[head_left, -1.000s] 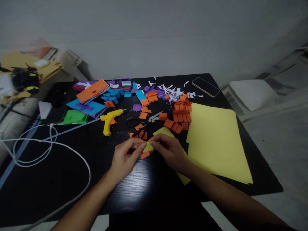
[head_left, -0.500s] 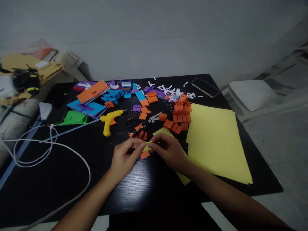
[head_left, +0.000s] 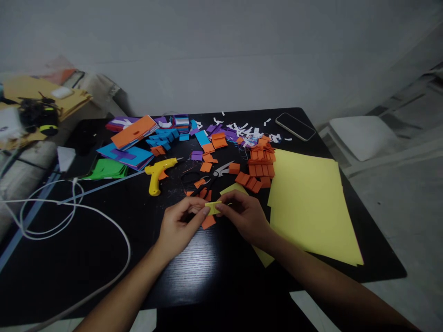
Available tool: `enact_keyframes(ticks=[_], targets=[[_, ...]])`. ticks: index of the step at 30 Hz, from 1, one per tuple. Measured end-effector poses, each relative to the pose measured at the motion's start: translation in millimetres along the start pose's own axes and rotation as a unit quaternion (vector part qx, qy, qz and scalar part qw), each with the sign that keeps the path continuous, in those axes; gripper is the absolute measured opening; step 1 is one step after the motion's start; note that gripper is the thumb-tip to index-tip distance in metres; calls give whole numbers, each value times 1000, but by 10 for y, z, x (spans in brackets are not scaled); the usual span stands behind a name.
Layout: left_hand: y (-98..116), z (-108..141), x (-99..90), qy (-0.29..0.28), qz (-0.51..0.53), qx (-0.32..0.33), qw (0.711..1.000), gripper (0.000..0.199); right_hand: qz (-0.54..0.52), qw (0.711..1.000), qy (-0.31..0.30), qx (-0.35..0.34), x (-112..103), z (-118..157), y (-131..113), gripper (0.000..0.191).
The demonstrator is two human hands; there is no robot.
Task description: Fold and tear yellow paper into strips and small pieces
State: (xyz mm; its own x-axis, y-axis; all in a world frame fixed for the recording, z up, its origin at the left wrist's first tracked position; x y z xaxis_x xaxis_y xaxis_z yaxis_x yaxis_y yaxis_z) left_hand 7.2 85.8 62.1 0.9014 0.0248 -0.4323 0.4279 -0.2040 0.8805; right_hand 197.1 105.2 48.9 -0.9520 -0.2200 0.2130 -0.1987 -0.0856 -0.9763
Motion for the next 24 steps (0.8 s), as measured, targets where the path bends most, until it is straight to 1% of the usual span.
enact_keyframes(ticks=[4, 16, 24], targets=[[8, -3, 10, -6, 6, -4, 1000, 4, 5, 1000, -8, 10, 17, 18, -20, 21], [8, 4, -19, -17, -47, 14, 999, 8, 38, 998, -40, 6, 35, 39, -62, 18], [15, 8, -15, -23, -59, 31, 998, 7, 72, 996, -58, -17, 33, 40, -83, 16]])
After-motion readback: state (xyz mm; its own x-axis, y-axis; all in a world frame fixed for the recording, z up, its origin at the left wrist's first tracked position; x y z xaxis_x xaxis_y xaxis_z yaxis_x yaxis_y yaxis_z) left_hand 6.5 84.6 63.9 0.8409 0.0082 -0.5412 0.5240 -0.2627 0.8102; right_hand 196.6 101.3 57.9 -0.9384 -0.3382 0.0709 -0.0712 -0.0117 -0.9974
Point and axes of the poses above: each hand's wrist, its own z-axis away from the middle knuckle, its own x-axis out of the palm, y = z × x, the point moved 1 cm from there along -z, towards the middle knuckle, and after that the axes turned 11 degrees about -z, right-handed, at the moved point
